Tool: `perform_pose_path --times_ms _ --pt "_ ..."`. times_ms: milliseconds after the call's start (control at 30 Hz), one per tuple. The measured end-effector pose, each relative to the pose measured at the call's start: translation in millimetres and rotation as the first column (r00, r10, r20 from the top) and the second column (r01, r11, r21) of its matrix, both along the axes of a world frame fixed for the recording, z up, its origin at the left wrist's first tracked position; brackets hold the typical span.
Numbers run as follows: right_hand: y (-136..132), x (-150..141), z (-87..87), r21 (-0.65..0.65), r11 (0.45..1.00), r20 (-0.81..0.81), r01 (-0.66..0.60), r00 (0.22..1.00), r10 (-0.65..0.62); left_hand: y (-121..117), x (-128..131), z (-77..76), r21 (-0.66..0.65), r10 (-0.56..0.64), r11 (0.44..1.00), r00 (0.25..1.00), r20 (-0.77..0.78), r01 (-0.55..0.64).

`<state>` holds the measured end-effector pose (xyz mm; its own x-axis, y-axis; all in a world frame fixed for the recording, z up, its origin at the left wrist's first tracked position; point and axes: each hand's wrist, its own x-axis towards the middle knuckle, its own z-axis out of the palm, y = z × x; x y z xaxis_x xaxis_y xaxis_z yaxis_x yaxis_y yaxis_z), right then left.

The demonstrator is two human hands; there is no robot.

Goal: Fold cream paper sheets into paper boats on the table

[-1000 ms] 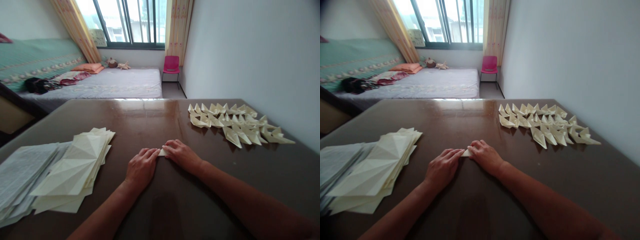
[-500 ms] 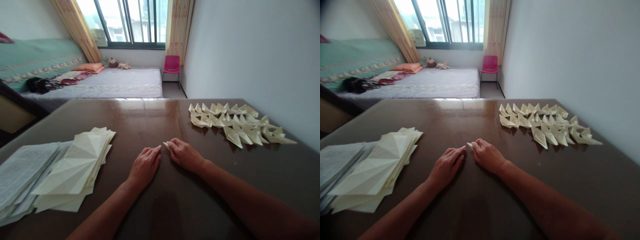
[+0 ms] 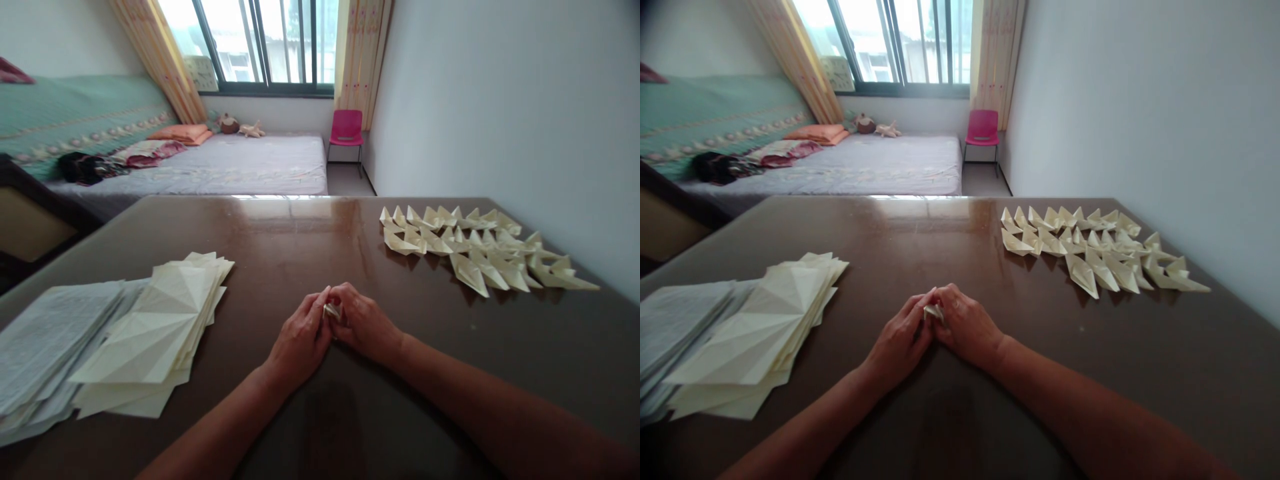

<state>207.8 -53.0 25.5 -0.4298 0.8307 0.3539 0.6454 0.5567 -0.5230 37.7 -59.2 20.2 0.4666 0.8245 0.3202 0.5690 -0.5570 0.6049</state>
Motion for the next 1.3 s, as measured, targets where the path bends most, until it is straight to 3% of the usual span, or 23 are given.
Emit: perform_pose_path --times_ms 267,367,500,967,1133,1300 --pt "7.0 3.1 -5.8 -0.063 0.997 -0.144 0.05 0.988 -0.058 13.7 -0.9 -5.8 -0.069 0.174 0.983 0.983 0.063 -0.17" --pt "12.4 5.7 -7.5 -0.064 0.995 -0.146 0.075 0.986 -0.083 18.6 -3.2 -2.7 -0.035 0.196 0.98 0.979 -0.05 -0.198" --pt "17.0 12.1 -7.9 -0.054 0.998 -0.093 0.01 0.996 -0.015 18.5 -5.6 4.0 0.011 0.212 0.976 0.948 -0.239 -0.215" --pt "18.4 31.0 6.2 0.014 0.97 0.189 -0.243 0.953 0.236 12.8 -15.8 17.4 0.165 0.094 0.986 0.838 -0.538 -0.004" --pt "16.5 32.8 10.5 0.028 0.967 0.27 -0.252 0.933 0.236 8.2 -13.0 14.2 0.222 0.062 0.973 0.859 -0.509 0.061" --pt "20.0 35.0 2.2 0.007 0.957 0.149 -0.291 0.946 0.287 1.2 -7.8 7.7 0.247 0.012 0.956 0.821 -0.571 0.158"
